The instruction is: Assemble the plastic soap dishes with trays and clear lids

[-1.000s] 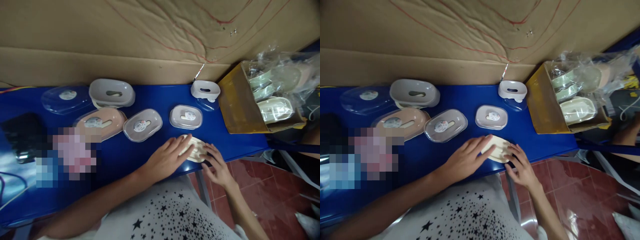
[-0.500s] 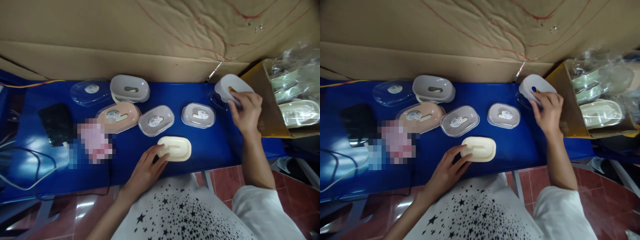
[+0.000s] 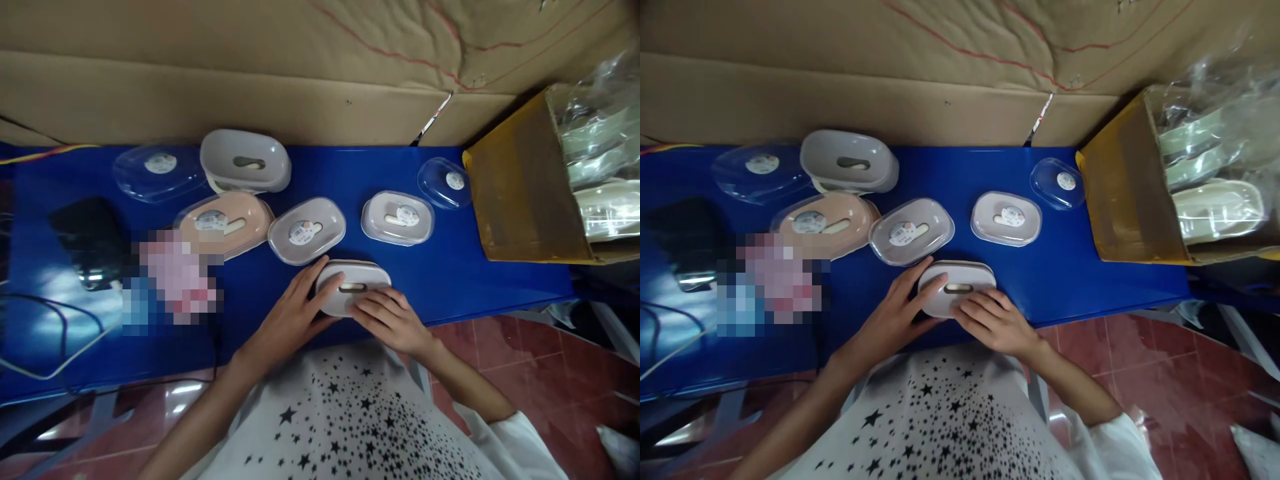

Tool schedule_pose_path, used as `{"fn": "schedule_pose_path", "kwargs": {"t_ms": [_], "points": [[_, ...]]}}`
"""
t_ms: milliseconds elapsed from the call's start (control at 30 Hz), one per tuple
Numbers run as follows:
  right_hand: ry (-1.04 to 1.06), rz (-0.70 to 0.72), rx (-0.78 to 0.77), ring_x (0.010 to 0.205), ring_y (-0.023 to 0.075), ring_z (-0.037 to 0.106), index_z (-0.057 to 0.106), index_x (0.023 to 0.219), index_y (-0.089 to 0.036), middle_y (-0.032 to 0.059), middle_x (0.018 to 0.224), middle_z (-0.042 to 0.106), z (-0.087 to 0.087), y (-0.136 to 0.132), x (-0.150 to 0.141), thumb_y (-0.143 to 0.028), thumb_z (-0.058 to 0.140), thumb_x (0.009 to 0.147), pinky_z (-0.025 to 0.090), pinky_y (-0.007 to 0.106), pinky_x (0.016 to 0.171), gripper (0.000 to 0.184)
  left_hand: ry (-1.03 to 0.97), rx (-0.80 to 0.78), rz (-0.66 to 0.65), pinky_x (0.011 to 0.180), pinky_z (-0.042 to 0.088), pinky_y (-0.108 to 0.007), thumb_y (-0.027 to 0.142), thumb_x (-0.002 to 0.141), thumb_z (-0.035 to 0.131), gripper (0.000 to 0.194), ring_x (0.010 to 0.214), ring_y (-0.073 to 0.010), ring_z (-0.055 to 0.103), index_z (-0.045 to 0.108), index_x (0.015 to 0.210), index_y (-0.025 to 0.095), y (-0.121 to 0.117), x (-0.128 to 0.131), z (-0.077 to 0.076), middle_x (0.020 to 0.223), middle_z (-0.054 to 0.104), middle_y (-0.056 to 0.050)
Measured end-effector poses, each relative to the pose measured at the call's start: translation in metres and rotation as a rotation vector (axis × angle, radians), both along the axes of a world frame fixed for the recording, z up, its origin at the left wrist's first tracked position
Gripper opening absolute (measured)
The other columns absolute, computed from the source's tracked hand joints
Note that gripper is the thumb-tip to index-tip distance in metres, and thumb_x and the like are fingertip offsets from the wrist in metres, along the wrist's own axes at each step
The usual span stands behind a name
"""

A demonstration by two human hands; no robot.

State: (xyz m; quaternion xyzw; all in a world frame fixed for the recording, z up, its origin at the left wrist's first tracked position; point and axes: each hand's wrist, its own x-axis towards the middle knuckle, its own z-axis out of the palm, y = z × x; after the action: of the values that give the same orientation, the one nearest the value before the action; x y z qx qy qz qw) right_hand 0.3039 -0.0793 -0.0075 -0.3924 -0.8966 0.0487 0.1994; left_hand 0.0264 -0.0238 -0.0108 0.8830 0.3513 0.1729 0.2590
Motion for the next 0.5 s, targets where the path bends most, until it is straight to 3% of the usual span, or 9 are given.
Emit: {"fn": "schedule_pose_path", "kwargs": {"t_ms": [233, 400, 433, 500], "points": [[0.051, 0.057, -0.116, 0.142, 0.016, 0.065, 0.073, 0.138, -0.024, 0.0004, 0.144, 0.077, 0.001, 0.016, -0.008, -0.014, 0.059, 0.112, 0.046, 0.039, 0.126, 0.031, -0.01, -0.007, 0.053, 0.124, 0.051, -0.065, 0.035, 0.108, 0.07, 0.078, 0.162, -0.0435, 0.041, 0.03, 0.175, 0.027, -0.007, -0.005, -0.002, 0.178, 0.029, -0.024], [0.098, 0.124, -0.114, 0.143, 0.0185, 0.066, 0.061, 0.155, -0.024, 0.0032, 0.145, 0.076, 0.007, 0.024, 0.007, -0.019, 0.062, 0.111, 0.052, 0.041, 0.124, 0.044, -0.035, 0.016, 0.068, 0.121, 0.053, -0.066, 0.036, 0.107, 0.07, 0.071, 0.158, -0.043, 0.046, 0.038, 0.17, 0.026, -0.002, -0.002, -0.003, 0.171, 0.039, -0.025], [0.133, 0.104, -0.09, 0.142, 0.0194, 0.066, 0.055, 0.161, -0.027, 0.0031, 0.145, 0.076, 0.009, 0.03, 0.016, -0.022, 0.059, 0.112, 0.055, 0.042, 0.122, 0.049, -0.031, 0.02, 0.071, 0.121, 0.054, -0.066, 0.035, 0.107, 0.07, 0.07, 0.158, -0.0432, 0.046, 0.039, 0.169, 0.025, -0.002, -0.002, -0.003, 0.171, 0.039, -0.025], [0.215, -0.068, -0.022, 0.145, 0.022, 0.065, 0.047, 0.168, -0.035, 0.0017, 0.149, 0.074, 0.015, 0.047, 0.044, -0.024, 0.05, 0.115, 0.056, 0.047, 0.121, 0.055, -0.025, 0.021, 0.08, 0.122, 0.052, -0.067, 0.034, 0.107, 0.07, 0.068, 0.159, -0.0437, 0.044, 0.041, 0.168, 0.024, -0.004, -0.001, -0.003, 0.173, 0.035, -0.026]]}}
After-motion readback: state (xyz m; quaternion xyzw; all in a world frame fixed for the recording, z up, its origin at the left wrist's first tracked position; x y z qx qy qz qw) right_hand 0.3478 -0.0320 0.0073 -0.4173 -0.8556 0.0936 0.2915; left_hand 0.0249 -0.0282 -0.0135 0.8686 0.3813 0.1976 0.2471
